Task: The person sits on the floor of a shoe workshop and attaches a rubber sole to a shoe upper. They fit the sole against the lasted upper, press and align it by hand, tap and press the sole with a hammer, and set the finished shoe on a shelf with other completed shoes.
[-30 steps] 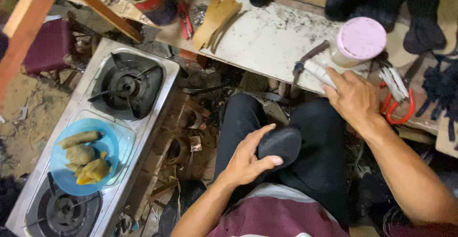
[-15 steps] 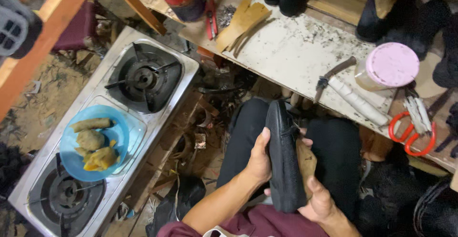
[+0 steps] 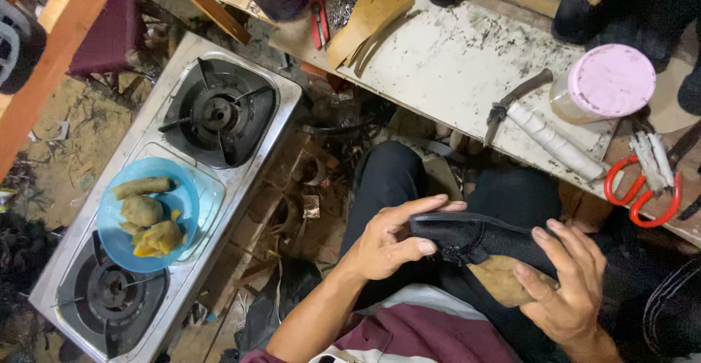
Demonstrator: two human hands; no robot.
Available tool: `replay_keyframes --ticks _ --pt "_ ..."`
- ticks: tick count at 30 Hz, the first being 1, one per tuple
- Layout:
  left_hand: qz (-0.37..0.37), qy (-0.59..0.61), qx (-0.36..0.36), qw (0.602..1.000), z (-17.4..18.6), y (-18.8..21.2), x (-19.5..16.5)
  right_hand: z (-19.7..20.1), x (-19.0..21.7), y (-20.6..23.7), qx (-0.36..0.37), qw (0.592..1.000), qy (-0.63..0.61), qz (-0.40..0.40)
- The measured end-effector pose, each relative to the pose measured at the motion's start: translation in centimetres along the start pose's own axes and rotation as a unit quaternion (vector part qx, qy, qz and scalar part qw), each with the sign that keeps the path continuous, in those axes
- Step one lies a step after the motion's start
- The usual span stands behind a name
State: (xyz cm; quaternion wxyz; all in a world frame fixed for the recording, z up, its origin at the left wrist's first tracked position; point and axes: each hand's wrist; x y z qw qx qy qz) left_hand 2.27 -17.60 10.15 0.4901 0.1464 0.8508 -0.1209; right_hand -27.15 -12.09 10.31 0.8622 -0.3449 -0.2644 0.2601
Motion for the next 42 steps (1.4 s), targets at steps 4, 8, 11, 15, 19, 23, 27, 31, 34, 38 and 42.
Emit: replay_keyframes --ticks 4,8,11,15,19,23,27,31,34,38,42 --pt "-0.054 0.035 -0.003 0.998 -0.6 0.3 0.8 0.8 0.3 -0.3 0.005 1.0 0.018 0.015" --pt "-0.081 0.053 0.004 0.995 -0.3 0.4 1.9 1.3 0.4 -1.0 0.019 1.0 0.014 0.008" --pt "-0.108 -0.048 -0.027 0.993 1.1 0.2 2.8 1.3 0.8 -0.9 0.058 0.998 -0.008 -0.039" --pt "0.092 -0.146 -0.187 0.967 2.6 -1.8 5.1 0.2 1.6 0.6 0.18 0.891 -0.086 -0.407" --pt "0.157 0.129 -0.133 0.97 2.5 -3.0 7.5 -0.5 1.3 2.2 0.094 0.637 -0.41 -0.646" --pt "0.155 0.135 -0.114 0.972 2.0 -2.1 8.3 -0.2 0.6 2.3 0.084 0.618 -0.45 -0.639" --pt "0.155 0.143 -0.107 0.972 2.1 -1.6 8.1 0.2 0.8 1.2 0.066 0.544 -0.473 -0.69" --pt "0.143 0.162 -0.094 0.972 1.8 -1.5 7.9 0.0 1.7 0.1 0.049 0.558 -0.464 -0.687" --pt "0.139 0.163 -0.051 0.975 0.7 -0.8 7.9 -0.4 2.4 -0.2 0.05 0.622 -0.415 -0.662" --pt "0.176 0.164 -0.017 0.97 -0.9 -0.1 8.6 -1.0 2.7 0.1 0.059 0.732 -0.337 -0.59" --pt "0.167 0.196 -0.019 0.966 -1.5 0.0 9.4 -1.1 2.6 0.6 0.087 0.766 -0.246 -0.588"
Point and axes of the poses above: each hand's wrist, its own y-axis away from the middle knuckle, its own z-axis out of the back of the hand, x = y × z, and after that the axes turned 11 degrees about -x, right-handed
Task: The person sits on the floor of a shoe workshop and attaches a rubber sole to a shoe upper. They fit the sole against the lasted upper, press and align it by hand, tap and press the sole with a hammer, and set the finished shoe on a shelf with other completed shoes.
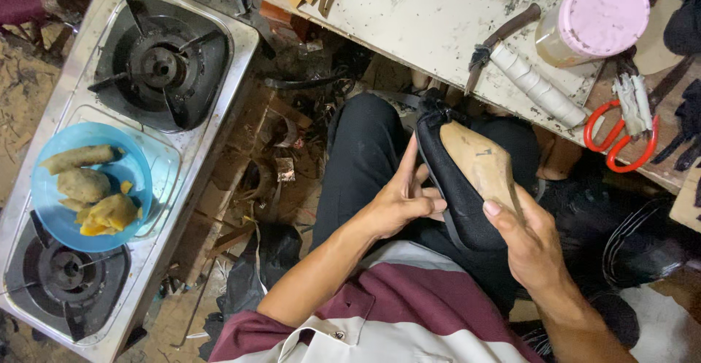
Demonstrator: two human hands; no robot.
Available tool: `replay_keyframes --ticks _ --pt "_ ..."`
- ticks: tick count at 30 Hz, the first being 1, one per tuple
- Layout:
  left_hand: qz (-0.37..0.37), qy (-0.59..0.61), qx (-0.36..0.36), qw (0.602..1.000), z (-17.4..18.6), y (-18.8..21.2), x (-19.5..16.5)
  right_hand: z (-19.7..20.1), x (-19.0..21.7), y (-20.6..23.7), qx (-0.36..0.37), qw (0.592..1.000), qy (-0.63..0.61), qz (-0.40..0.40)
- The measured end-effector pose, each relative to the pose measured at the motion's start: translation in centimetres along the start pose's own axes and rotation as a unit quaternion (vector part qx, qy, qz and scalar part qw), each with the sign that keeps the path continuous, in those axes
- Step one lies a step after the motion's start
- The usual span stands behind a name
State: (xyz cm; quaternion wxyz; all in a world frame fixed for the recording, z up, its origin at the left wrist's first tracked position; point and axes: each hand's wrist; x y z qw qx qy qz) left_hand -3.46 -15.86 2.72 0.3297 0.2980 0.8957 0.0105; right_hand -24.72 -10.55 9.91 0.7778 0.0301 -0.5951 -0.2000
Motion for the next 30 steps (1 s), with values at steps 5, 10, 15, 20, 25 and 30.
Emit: replay_keyframes --ticks 5,10,15,20,25,30 --pt "-0.001 -0.006 -0.015 1.0 0.3 -0.1 0.2 -0.1 -0.7 0.1 0.004 1.0 -0.028 0.009" --pt "-0.011 -0.01 -0.016 1.0 0.4 0.0 -0.1 -0.8 -1.4 0.0 0.011 0.995 -0.099 -0.025" --pt "-0.023 -0.005 -0.007 1.0 0.7 0.2 -0.5 -1.2 -1.3 -0.1 0.019 0.995 -0.094 -0.023" --pt "-0.027 -0.028 -0.008 0.999 1.4 0.4 -0.9 -1.9 -0.3 -0.2 0.017 0.998 -0.055 -0.013" --pt "-0.046 -0.04 -0.045 0.997 2.1 -0.4 -1.7 -2.4 1.3 -1.6 0.021 0.957 -0.262 -0.125" --pt "-0.114 -0.283 -0.177 0.936 3.8 -1.5 -4.1 -2.1 4.3 -5.4 0.003 0.96 -0.273 -0.052"
Point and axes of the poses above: each hand's wrist, its own y-axis away from the middle knuckle, its own z-axis out of the back of the hand, x = y × z, and after that the axes turned 11 degrees about -x, right-handed
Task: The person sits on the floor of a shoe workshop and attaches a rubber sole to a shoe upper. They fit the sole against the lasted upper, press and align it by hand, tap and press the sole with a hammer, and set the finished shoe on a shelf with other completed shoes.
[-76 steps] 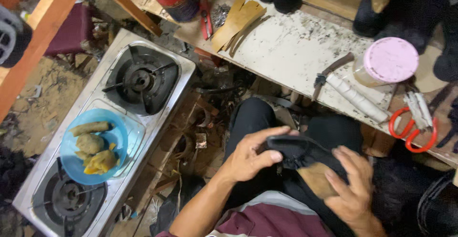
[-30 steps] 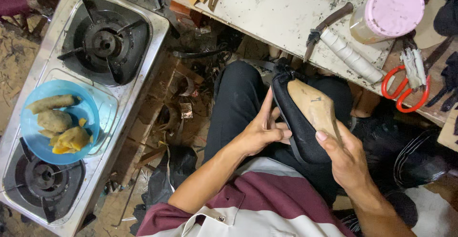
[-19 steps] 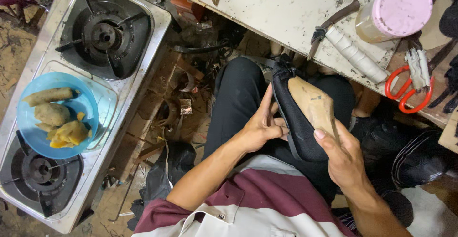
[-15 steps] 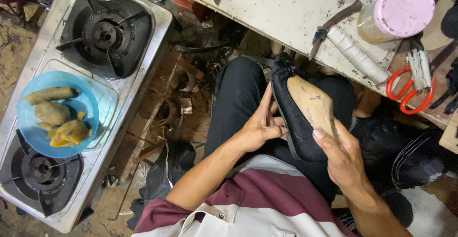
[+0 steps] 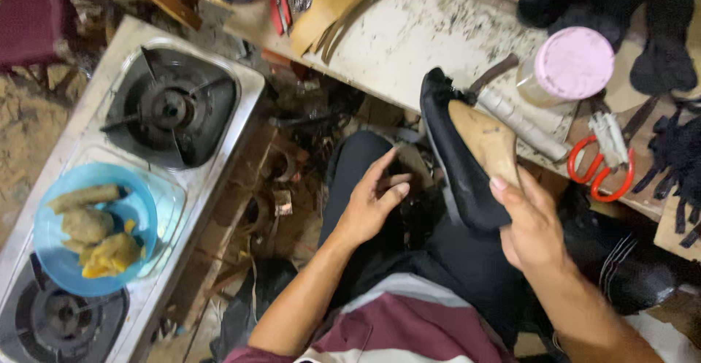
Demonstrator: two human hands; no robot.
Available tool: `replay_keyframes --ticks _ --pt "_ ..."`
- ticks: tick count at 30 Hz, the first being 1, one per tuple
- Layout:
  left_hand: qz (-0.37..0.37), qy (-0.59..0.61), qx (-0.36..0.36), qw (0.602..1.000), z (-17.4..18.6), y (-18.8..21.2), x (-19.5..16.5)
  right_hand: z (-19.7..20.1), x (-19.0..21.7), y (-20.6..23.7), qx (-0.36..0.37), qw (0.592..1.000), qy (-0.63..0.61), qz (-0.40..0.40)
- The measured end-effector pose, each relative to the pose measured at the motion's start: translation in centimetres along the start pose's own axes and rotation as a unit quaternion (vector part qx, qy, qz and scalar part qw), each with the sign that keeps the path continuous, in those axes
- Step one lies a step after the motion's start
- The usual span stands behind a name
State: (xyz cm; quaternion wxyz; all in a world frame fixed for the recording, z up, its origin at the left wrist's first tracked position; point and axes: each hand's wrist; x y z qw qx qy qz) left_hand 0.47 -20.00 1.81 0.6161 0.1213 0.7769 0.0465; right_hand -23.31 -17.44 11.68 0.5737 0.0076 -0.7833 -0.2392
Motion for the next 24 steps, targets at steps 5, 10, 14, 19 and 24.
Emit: replay_keyframes --ticks 5,10,14,19,24 --pt "-0.277 -0.281 -0.07 0.916 1.4 -1.2 -0.4 -3.5 3.8 -7.5 -0.024 0.993 0.043 0.107" --pt "-0.297 -0.29 -0.071 0.907 1.1 -1.4 -0.5 -8.1 7.6 -17.4 -0.089 0.965 0.126 0.21" --pt "-0.304 -0.303 -0.065 0.901 1.3 -1.8 -1.2 -12.2 10.8 -24.0 -0.186 0.877 0.289 0.337" --pt "-0.278 -0.284 -0.059 0.916 1.5 -3.0 -2.0 -16.9 13.3 -28.5 -0.257 0.804 0.436 0.313" --pt "-0.255 -0.257 -0.073 0.929 1.6 -4.7 -1.6 -18.9 13.7 -29.6 -0.249 0.777 0.543 0.199"
Point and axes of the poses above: each hand's wrist, its own y-axis away from the middle knuckle, its own z-axis out of the back of the hand, x = y × z, and after that the axes turned 11 degrees about -x, right-handed
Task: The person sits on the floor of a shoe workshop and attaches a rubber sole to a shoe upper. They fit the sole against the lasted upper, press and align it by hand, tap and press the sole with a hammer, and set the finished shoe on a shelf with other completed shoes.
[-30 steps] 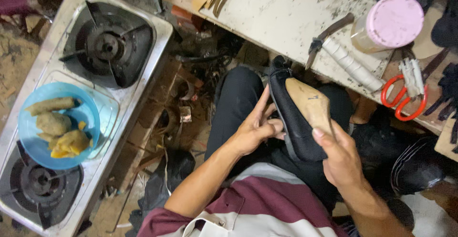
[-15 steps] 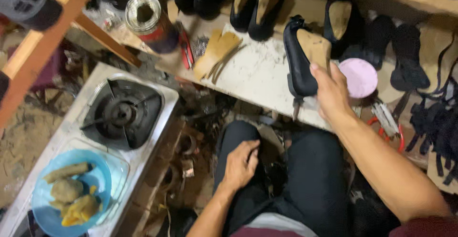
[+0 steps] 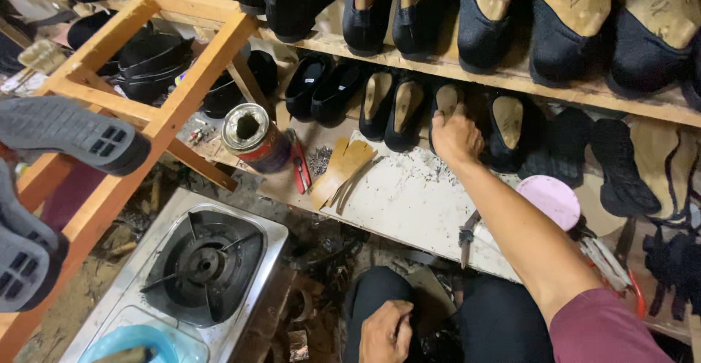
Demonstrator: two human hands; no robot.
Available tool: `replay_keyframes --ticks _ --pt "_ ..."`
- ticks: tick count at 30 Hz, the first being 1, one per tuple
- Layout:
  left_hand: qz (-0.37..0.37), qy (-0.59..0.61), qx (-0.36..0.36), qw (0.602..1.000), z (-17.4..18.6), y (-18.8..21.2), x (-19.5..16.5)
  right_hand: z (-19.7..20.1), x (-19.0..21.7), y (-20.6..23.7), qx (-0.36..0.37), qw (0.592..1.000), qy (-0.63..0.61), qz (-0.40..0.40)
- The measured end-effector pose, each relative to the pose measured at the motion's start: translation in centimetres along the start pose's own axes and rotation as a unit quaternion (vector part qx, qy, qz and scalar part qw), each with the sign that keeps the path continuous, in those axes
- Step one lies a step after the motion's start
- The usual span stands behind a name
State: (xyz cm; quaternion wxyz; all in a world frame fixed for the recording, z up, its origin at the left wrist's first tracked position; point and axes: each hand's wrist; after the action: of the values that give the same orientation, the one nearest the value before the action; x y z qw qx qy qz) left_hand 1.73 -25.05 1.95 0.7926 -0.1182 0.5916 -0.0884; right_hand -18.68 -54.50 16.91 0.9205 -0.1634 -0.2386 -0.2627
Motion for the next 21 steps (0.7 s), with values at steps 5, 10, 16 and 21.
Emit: replay_keyframes --ticks 5,10,16,21 --pt "-0.052 0.003 -0.005 0.999 -0.8 -0.2 0.4 -0.1 -1.4 -0.6 -0.012 0.997 -0.066 0.035" --pt "-0.056 -0.006 0.005 0.998 -0.5 -0.2 0.2 -0.1 -2.9 1.7 -0.06 0.981 -0.137 0.123" --pt "-0.067 -0.013 0.003 0.998 0.5 -0.4 -0.2 3.0 -7.6 14.7 0.094 0.912 -0.228 0.327" --pt "-0.061 -0.017 -0.002 0.998 1.5 0.0 -1.3 4.2 -17.5 23.2 0.216 0.876 -0.166 0.398"
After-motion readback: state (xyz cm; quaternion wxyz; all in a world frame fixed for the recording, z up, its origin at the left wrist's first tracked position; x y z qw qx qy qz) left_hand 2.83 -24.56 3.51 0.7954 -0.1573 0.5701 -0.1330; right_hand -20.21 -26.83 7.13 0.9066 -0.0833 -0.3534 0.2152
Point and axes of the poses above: each hand's wrist, its own y-axis away from the middle knuckle, its own z-axis out of the back of the hand, x = y × z, and after that the axes turned 11 degrees about -x, right-handed
